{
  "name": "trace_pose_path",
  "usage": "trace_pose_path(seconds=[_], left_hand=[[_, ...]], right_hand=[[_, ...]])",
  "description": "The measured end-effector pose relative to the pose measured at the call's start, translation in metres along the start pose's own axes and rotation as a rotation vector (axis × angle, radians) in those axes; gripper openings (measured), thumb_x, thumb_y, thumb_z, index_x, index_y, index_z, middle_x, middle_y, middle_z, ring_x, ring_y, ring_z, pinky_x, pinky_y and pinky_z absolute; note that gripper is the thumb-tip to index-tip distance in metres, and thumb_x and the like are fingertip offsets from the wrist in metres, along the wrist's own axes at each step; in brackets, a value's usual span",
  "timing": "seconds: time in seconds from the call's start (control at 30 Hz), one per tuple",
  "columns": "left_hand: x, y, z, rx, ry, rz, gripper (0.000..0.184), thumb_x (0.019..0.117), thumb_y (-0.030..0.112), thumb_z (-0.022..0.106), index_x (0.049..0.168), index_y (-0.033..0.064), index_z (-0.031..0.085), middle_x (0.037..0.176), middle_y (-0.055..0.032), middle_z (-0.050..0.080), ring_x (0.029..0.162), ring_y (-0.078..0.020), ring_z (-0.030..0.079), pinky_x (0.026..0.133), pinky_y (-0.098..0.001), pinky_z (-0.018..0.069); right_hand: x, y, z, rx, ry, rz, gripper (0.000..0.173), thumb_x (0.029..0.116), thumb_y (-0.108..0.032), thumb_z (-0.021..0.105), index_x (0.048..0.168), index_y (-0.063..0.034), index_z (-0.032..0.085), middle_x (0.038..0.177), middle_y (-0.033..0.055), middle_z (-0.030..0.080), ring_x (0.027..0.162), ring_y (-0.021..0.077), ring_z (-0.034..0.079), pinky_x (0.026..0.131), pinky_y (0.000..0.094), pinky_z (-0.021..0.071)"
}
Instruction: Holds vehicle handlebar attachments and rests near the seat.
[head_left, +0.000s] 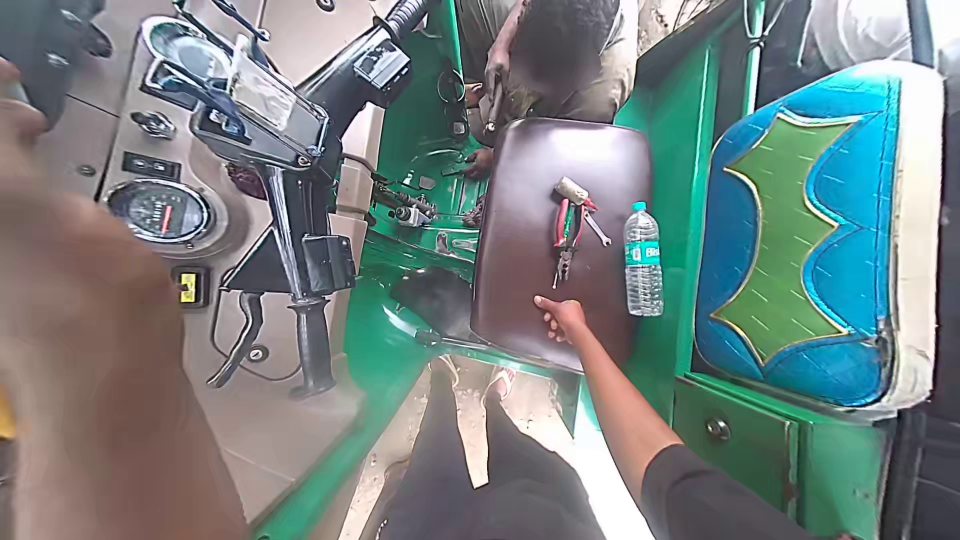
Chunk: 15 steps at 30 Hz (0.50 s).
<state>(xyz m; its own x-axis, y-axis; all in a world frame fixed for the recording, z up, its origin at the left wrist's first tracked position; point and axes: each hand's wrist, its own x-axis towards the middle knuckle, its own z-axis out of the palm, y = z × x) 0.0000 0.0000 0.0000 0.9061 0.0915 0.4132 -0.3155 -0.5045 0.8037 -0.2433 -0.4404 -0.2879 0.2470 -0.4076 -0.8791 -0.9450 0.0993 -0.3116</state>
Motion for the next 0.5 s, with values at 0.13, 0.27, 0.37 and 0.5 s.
trace_pose_path(seconds=[0.13, 0.27, 0.37, 0.5], left_hand=[[0.024, 0.020, 0.046, 0.368, -0.029, -0.029, 0.050, 0.1080, 0.044, 0.035, 0.140, 0.0125, 0.056, 0.119, -0.0028, 0.065, 0.103, -0.0029, 0.060, 0.093, -0.0262, 0.0463], [0.074, 0.000, 0.062, 0.028, -0.060, -0.102, 0.026, 0.1035, 0.025, 0.045, 0.116, 0.0130, 0.064, 0.105, 0.0049, 0.065, 0.097, -0.0013, 0.060, 0.088, -0.0244, 0.0486], [0.087, -0.014, 0.069, -0.083, -0.206, -0.192, 0.027, 0.1026, 0.025, 0.049, 0.120, 0.0140, 0.067, 0.108, 0.0076, 0.067, 0.096, -0.0002, 0.064, 0.087, -0.0242, 0.0528], [0.067, -0.033, 0.089, 0.436, -0.335, 0.080, 0.035, 0.1033, 0.027, 0.050, 0.120, 0.0009, 0.067, 0.122, -0.0192, 0.068, 0.120, -0.0263, 0.063, 0.107, -0.0476, 0.0438]], right_hand=[[-0.001, -0.003, 0.001, -0.015, -0.001, -0.002, 0.055, 0.0827, -0.060, 0.081, 0.070, -0.0096, 0.064, 0.053, 0.0013, 0.058, 0.039, 0.0152, 0.054, 0.039, 0.0353, 0.0485], [-0.001, -0.003, -0.001, -0.024, 0.010, 0.001, 0.055, 0.0825, -0.060, 0.081, 0.069, -0.0097, 0.063, 0.052, 0.0012, 0.057, 0.039, 0.0152, 0.053, 0.039, 0.0356, 0.0482], [0.001, -0.003, -0.001, -0.012, 0.009, 0.008, 0.054, 0.0828, -0.059, 0.081, 0.068, -0.0098, 0.063, 0.052, 0.0010, 0.057, 0.038, 0.0148, 0.052, 0.038, 0.0354, 0.0478], [0.000, -0.004, -0.001, -0.004, 0.010, 0.021, 0.054, 0.0823, -0.058, 0.082, 0.069, -0.0087, 0.064, 0.052, 0.0016, 0.058, 0.038, 0.0152, 0.052, 0.037, 0.0356, 0.0481]])
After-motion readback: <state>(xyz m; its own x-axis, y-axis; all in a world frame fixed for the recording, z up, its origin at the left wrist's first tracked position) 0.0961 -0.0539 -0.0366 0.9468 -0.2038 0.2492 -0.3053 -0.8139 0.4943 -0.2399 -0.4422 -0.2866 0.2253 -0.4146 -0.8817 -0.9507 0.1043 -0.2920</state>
